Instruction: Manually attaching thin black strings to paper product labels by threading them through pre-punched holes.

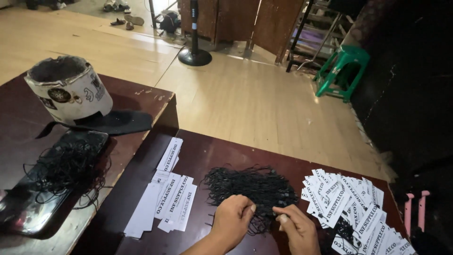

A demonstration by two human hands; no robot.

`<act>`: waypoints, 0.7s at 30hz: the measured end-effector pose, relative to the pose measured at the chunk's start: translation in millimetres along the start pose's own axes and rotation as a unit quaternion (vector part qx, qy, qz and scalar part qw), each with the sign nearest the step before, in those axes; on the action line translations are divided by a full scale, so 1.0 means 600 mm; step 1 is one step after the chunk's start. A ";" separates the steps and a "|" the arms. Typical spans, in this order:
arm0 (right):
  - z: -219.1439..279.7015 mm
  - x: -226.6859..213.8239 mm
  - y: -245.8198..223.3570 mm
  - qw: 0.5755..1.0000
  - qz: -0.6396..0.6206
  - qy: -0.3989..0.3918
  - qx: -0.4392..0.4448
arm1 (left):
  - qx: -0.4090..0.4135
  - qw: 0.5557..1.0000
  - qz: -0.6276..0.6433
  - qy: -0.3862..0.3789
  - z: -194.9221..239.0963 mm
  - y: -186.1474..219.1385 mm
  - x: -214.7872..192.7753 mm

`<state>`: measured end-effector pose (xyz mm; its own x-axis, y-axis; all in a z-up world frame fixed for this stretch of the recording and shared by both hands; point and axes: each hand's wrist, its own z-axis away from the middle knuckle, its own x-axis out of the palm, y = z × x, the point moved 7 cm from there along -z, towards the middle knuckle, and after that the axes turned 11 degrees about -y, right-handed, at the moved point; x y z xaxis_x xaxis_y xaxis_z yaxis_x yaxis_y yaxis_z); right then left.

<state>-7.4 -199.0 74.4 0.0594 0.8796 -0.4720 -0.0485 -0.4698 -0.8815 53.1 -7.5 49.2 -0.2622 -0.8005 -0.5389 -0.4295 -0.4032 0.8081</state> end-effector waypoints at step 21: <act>-0.021 -0.042 0.078 0.985 0.106 0.091 -0.098 | -0.160 0.940 -0.015 -0.300 -0.085 -0.086 0.152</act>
<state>1.4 -244.1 44.7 0.2483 0.7399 -0.6252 0.1138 -0.6633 -0.7397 95.2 -82.1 -29.5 -0.7352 -0.4318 -0.5225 -0.1880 -0.6107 0.7692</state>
